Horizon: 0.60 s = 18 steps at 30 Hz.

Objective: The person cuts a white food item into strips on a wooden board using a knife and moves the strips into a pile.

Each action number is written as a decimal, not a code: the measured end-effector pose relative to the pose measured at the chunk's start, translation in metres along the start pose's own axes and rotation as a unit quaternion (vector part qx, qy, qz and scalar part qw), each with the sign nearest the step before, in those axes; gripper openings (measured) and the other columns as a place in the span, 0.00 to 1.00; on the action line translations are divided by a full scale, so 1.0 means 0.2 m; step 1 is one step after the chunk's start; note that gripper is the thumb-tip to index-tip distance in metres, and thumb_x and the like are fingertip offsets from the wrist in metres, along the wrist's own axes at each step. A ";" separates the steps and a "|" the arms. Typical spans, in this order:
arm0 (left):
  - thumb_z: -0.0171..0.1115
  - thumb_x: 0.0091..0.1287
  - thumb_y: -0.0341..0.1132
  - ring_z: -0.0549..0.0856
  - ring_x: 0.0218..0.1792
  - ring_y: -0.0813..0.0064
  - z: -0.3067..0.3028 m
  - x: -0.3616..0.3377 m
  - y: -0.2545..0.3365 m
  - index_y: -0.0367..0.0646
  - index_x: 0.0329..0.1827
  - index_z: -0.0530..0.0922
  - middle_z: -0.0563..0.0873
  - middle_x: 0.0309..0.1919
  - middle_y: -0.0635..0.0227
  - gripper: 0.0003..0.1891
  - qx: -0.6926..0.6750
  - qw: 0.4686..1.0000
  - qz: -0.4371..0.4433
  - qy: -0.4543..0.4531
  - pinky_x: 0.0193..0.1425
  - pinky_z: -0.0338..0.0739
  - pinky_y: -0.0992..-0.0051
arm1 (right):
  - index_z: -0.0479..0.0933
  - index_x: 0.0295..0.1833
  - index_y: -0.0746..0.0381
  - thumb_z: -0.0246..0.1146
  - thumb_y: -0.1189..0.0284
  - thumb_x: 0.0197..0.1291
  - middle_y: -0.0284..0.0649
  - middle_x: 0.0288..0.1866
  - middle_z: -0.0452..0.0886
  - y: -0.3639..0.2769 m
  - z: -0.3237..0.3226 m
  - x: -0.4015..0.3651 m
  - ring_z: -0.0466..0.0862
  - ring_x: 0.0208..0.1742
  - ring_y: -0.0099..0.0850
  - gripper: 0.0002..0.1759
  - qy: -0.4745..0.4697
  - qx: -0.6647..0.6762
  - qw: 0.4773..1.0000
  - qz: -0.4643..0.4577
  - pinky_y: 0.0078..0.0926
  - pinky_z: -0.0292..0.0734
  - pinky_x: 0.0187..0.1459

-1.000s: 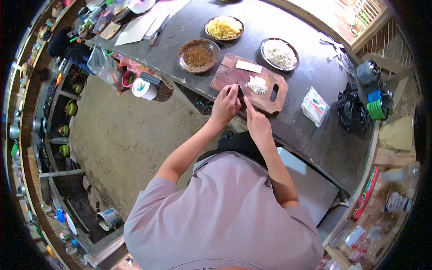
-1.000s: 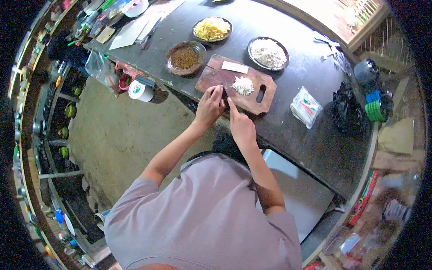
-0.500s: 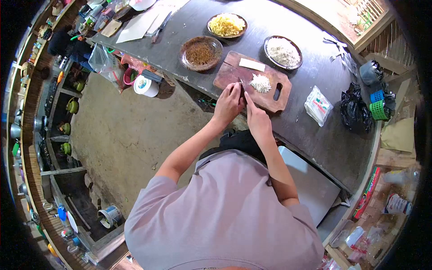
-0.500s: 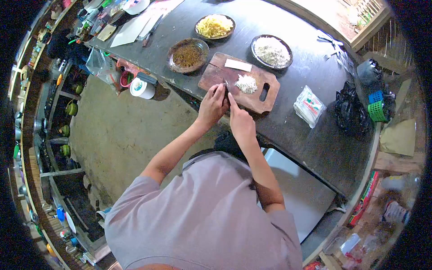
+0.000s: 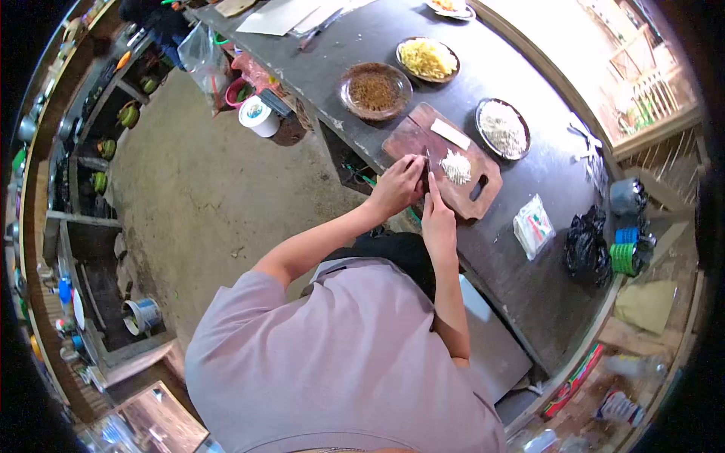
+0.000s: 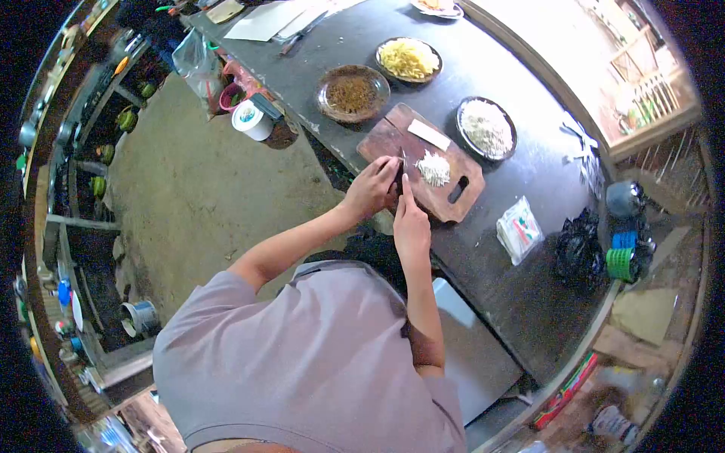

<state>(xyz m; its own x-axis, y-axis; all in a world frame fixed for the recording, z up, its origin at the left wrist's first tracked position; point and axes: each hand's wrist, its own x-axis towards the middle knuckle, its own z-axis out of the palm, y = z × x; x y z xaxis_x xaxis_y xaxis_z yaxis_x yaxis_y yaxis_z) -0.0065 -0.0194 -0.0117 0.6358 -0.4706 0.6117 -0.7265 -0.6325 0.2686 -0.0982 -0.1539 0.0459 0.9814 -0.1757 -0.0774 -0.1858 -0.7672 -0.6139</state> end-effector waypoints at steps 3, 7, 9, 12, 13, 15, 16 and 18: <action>0.62 0.65 0.32 0.78 0.67 0.55 0.02 0.00 0.00 0.26 0.65 0.77 0.80 0.63 0.52 0.26 0.017 1.000 0.004 -0.004 0.75 0.76 0.64 | 0.63 0.85 0.41 0.51 0.62 0.83 0.66 0.40 0.86 0.04 0.01 -0.02 0.87 0.42 0.65 0.28 0.036 0.003 0.998 -0.049 0.62 0.81 0.42; 0.62 0.66 0.33 0.77 0.69 0.55 0.02 -0.02 0.00 0.26 0.66 0.77 0.80 0.65 0.53 0.27 -0.024 1.000 -0.017 0.007 0.76 0.74 0.61 | 0.63 0.85 0.41 0.52 0.64 0.82 0.66 0.41 0.85 0.05 -0.04 -0.20 0.86 0.42 0.65 0.29 0.008 -0.018 1.000 -0.012 0.62 0.80 0.40; 0.64 0.64 0.33 0.77 0.69 0.55 0.00 -0.02 0.00 0.28 0.69 0.75 0.79 0.65 0.54 0.30 -0.040 0.999 -0.010 0.005 0.78 0.74 0.62 | 0.62 0.85 0.41 0.52 0.63 0.83 0.66 0.42 0.85 0.04 -0.05 -0.19 0.86 0.44 0.65 0.29 -0.004 -0.004 1.000 -0.005 0.62 0.80 0.42; 0.64 0.64 0.33 0.76 0.70 0.55 0.04 -0.02 -0.03 0.27 0.68 0.77 0.79 0.66 0.53 0.29 -0.038 0.999 -0.006 0.003 0.78 0.73 0.61 | 0.61 0.86 0.41 0.50 0.61 0.83 0.67 0.43 0.85 0.01 -0.02 -0.05 0.86 0.45 0.66 0.29 -0.019 0.000 1.000 0.004 0.63 0.80 0.45; 0.64 0.64 0.33 0.76 0.70 0.55 0.04 -0.03 -0.03 0.27 0.67 0.77 0.79 0.66 0.53 0.28 -0.026 1.000 -0.002 -0.004 0.78 0.73 0.61 | 0.61 0.86 0.41 0.50 0.61 0.84 0.68 0.43 0.85 -0.01 -0.01 -0.01 0.86 0.45 0.67 0.29 -0.018 0.009 1.000 0.001 0.63 0.80 0.45; 0.65 0.64 0.34 0.77 0.70 0.56 0.06 -0.03 -0.04 0.26 0.66 0.78 0.79 0.67 0.53 0.28 -0.033 0.999 -0.003 -0.008 0.78 0.73 0.61 | 0.61 0.86 0.41 0.50 0.61 0.84 0.68 0.42 0.85 -0.04 0.00 0.02 0.86 0.45 0.67 0.29 -0.008 0.009 1.000 0.001 0.63 0.81 0.45; 0.65 0.64 0.34 0.77 0.70 0.56 0.07 -0.04 -0.05 0.27 0.66 0.78 0.79 0.67 0.53 0.28 -0.028 1.000 0.001 -0.008 0.79 0.73 0.62 | 0.61 0.86 0.42 0.50 0.62 0.84 0.67 0.43 0.85 -0.04 0.00 0.00 0.86 0.45 0.67 0.29 -0.009 0.005 1.000 0.011 0.62 0.81 0.45; 0.65 0.64 0.34 0.78 0.70 0.58 0.06 -0.04 -0.06 0.27 0.68 0.77 0.79 0.68 0.54 0.29 -0.016 1.000 0.010 -0.010 0.79 0.73 0.63 | 0.63 0.85 0.42 0.51 0.63 0.83 0.66 0.45 0.86 -0.05 0.01 -0.08 0.86 0.45 0.65 0.28 0.001 0.009 1.000 0.019 0.60 0.80 0.44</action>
<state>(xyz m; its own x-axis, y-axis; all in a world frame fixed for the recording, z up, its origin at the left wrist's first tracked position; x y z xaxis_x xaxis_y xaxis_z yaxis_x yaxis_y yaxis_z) -0.0005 -0.0155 -0.0292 0.6258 -0.4959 0.6021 -0.7470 -0.6032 0.2796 -0.1123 -0.1427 0.0520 0.9737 -0.2053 -0.0992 -0.2216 -0.7491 -0.6243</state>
